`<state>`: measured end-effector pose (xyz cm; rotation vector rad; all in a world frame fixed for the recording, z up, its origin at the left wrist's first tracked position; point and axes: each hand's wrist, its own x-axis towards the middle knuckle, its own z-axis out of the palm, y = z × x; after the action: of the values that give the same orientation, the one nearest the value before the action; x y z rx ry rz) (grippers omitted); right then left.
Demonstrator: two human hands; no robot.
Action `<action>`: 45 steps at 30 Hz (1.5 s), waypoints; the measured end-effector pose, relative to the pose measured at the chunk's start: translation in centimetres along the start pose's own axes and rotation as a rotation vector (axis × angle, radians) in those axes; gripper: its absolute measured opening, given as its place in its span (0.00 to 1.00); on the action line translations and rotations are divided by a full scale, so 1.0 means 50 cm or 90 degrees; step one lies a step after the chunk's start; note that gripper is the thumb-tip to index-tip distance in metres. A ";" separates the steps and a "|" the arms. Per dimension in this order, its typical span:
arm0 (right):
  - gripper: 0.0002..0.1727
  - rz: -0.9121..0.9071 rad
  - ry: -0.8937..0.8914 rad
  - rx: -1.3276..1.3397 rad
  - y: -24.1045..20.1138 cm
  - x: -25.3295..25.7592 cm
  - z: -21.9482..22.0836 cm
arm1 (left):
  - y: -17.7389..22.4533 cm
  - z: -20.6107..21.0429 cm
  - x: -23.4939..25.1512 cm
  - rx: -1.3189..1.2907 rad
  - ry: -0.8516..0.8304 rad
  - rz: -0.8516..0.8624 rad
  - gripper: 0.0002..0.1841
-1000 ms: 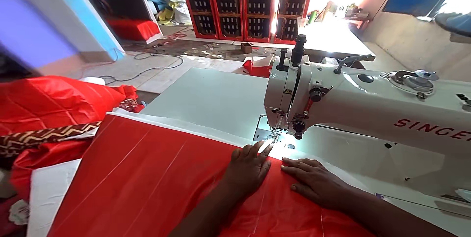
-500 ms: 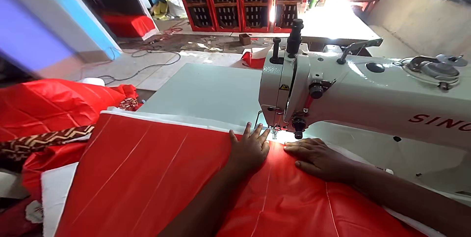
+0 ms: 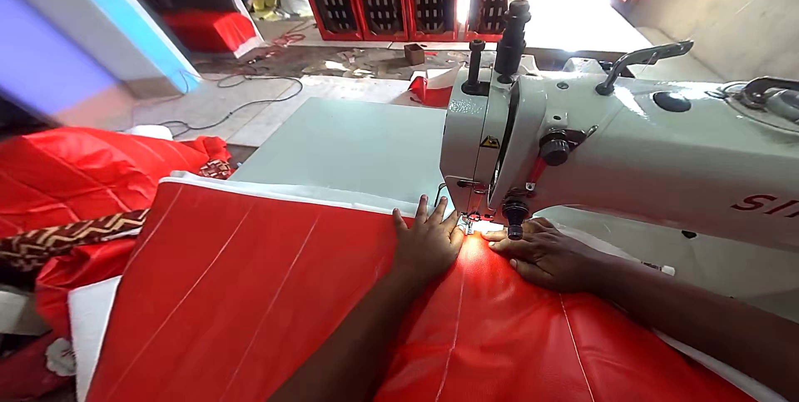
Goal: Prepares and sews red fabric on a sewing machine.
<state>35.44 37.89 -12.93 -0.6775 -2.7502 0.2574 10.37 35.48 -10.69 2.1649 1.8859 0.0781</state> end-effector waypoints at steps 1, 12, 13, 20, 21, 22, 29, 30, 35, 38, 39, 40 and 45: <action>0.24 -0.004 0.005 -0.003 0.001 0.000 0.001 | 0.000 0.000 0.000 0.000 -0.001 0.000 0.27; 0.24 -0.026 0.053 -0.016 0.009 -0.009 0.012 | -0.032 -0.034 0.132 -0.043 -0.032 0.095 0.18; 0.24 -0.025 0.050 -0.016 0.008 -0.009 0.011 | -0.041 -0.029 0.147 -0.037 -0.040 0.114 0.18; 0.25 -0.024 0.040 -0.034 0.005 -0.008 0.006 | -0.023 -0.035 0.106 0.002 -0.004 0.179 0.15; 0.25 -0.024 0.039 -0.032 0.005 -0.007 0.005 | -0.026 -0.026 0.110 0.035 0.003 0.191 0.16; 0.24 -0.023 0.037 -0.028 0.007 -0.007 0.005 | -0.037 -0.004 0.123 0.066 0.037 0.212 0.15; 0.25 -0.026 0.035 -0.024 0.010 -0.004 0.004 | -0.015 -0.023 0.097 0.028 0.057 0.172 0.16; 0.25 -0.026 0.035 -0.024 0.008 -0.004 0.003 | -0.014 -0.023 0.095 0.027 0.063 0.174 0.16; 0.24 -0.019 0.029 -0.023 0.008 -0.004 0.001 | -0.014 -0.027 0.097 0.027 0.043 0.175 0.16; 0.24 -0.019 0.024 -0.026 0.010 -0.005 0.003 | -0.036 0.001 0.126 0.042 0.051 0.191 0.16; 0.24 -0.019 0.021 -0.025 0.010 -0.005 0.003 | -0.042 0.013 0.136 0.052 0.062 0.200 0.15; 0.24 -0.019 0.021 -0.023 0.011 -0.005 0.003 | -0.044 0.018 0.141 0.060 0.064 0.201 0.15; 0.24 -0.023 0.024 -0.017 0.012 -0.001 -0.001 | -0.018 -0.028 0.104 0.014 0.036 0.173 0.16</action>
<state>35.77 38.38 -13.04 -0.6324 -2.7314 0.1994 9.98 40.93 -10.25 2.4457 1.6158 0.1740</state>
